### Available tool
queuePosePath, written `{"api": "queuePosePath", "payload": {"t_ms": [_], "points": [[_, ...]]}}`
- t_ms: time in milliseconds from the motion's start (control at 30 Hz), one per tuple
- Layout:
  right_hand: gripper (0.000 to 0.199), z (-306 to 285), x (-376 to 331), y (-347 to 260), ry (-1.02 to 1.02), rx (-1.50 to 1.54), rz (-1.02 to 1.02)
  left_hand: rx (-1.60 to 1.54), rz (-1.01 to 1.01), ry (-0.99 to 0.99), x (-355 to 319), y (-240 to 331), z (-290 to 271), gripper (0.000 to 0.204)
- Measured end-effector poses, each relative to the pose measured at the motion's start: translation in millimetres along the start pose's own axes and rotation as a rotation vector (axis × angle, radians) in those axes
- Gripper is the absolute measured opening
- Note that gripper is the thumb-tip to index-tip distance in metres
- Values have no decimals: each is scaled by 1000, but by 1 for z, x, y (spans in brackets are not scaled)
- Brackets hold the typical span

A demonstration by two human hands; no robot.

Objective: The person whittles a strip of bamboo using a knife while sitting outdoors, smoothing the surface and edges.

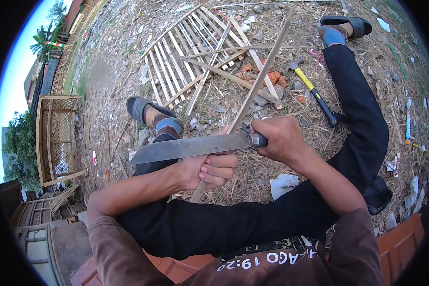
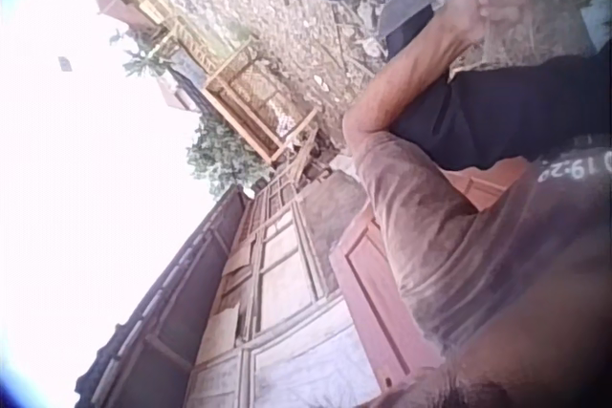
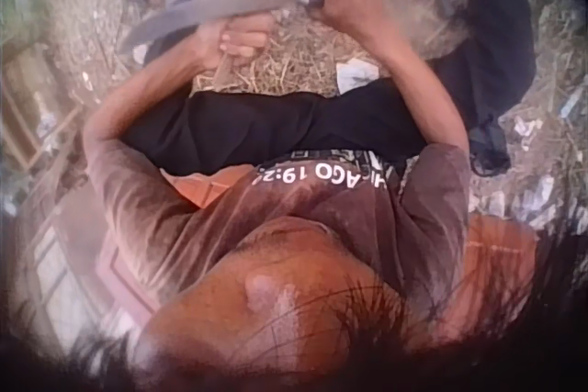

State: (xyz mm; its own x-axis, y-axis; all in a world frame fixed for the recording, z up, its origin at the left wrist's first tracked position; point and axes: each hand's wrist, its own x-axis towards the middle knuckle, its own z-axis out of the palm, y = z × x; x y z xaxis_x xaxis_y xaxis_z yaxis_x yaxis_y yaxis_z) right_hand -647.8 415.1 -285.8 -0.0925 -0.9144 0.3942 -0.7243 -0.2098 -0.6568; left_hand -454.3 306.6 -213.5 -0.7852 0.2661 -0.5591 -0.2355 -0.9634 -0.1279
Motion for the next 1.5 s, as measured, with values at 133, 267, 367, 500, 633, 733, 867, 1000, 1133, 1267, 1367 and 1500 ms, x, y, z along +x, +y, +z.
{"api": "queuePosePath", "payload": {"t_ms": [133, 267, 367, 500, 633, 733, 867, 1000, 1133, 1267, 1367, 1500], "points": [[24, -3, 6, 12, 67, -76, 2, -49, -14, -38, -2, 2, 11, 49], [21, -1, 12, 22, 91, -114, -5, 43, 28, 37, -6, 7, 19, 49], [15, -18, 15, 59, 130, -188, 324, 75, -8, 35, -4, 1, 12, 51], [11, -35, 8, 87, 118, -222, 477, 131, -38, 68, -2, -3, 5, 54], [13, -20, 2, 53, 11, -135, 172, 211, -21, 184, -2, -3, 3, 56], [10, -59, 27, 105, 72, -230, 595, 281, -63, 173, 8, -1, 9, 55], [16, -40, 25, 154, 91, -280, 641, 362, 29, 282, 4, -3, 1, 53], [32, -34, 28, 149, 265, 847, 1042, 562, 152, 445, 22, 0, -6, 51], [33, -25, 44, 125, 316, 1293, 1085, 759, 186, 607, 30, -3, -1, 49], [29, 33, 60, 96, 204, 1053, 1016, 843, 148, 672, 8, -11, -23, 49], [20, 32, 41, 131, 412, 1182, 1044, 1049, 184, 603, 19, 0, -22, 52], [20, 20, 19, 168, 479, 1260, 1119, 1126, 226, 501, 41, 13, -10, 50]]}}
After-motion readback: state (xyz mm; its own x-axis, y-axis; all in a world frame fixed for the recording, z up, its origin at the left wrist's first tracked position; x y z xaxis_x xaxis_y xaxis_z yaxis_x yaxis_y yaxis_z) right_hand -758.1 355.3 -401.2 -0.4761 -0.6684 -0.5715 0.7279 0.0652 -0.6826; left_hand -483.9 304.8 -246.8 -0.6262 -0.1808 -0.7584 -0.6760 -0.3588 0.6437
